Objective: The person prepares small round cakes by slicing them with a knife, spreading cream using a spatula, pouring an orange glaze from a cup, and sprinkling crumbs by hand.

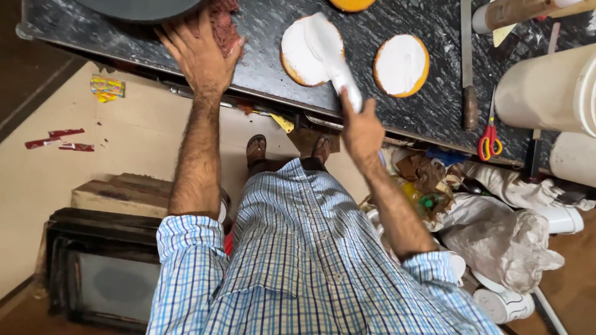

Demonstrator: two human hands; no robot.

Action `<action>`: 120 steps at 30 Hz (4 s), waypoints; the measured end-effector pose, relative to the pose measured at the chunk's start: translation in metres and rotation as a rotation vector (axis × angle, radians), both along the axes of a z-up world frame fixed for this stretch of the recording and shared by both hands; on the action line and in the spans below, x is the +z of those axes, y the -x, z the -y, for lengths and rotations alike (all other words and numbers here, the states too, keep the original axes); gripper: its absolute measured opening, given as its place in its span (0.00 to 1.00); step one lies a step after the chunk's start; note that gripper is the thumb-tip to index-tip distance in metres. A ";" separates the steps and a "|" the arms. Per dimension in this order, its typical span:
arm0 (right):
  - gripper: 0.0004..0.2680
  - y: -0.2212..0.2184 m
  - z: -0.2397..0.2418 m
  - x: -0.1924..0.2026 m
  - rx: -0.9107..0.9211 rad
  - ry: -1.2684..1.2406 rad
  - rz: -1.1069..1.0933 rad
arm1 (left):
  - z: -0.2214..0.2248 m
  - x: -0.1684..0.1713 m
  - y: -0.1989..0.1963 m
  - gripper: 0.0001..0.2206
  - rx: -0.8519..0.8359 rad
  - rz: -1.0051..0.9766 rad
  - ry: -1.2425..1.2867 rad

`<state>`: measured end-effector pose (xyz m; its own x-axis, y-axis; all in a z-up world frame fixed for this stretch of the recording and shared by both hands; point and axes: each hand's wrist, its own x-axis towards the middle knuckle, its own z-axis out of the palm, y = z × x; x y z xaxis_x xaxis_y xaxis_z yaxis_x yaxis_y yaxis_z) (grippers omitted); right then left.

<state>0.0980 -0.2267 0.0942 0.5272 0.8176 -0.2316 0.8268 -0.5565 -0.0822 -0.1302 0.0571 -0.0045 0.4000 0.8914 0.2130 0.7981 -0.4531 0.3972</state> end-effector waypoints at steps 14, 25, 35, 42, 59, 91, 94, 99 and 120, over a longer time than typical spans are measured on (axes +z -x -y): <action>0.17 -0.057 -0.023 0.057 0.495 -0.042 -0.250 | -0.001 0.014 0.006 0.45 -0.038 0.005 0.076; 0.19 -0.038 0.023 -0.003 0.077 -0.388 0.001 | -0.006 0.016 0.005 0.44 -0.023 -0.078 0.126; 0.22 0.034 0.014 0.013 0.117 0.055 -0.234 | -0.005 -0.005 0.007 0.45 -0.042 -0.091 0.044; 0.20 -0.009 0.092 0.017 0.027 -0.423 -0.283 | -0.005 -0.011 0.005 0.45 0.024 -0.122 0.224; 0.19 -0.102 0.121 0.005 -0.264 -0.343 -0.128 | -0.005 -0.001 0.011 0.49 -0.037 -0.242 0.154; 0.21 0.017 -0.009 0.000 0.155 -0.109 -0.173 | -0.003 0.005 0.004 0.46 -0.046 -0.142 0.069; 0.24 0.026 0.011 0.004 0.236 -0.021 -0.141 | -0.001 0.003 0.002 0.46 -0.063 -0.139 0.016; 0.18 -0.003 0.038 -0.004 0.095 -0.208 -0.169 | 0.000 0.000 0.003 0.46 -0.052 -0.138 0.059; 0.21 0.000 0.015 0.005 0.007 -0.104 -0.069 | -0.001 0.003 0.004 0.46 -0.063 -0.179 0.103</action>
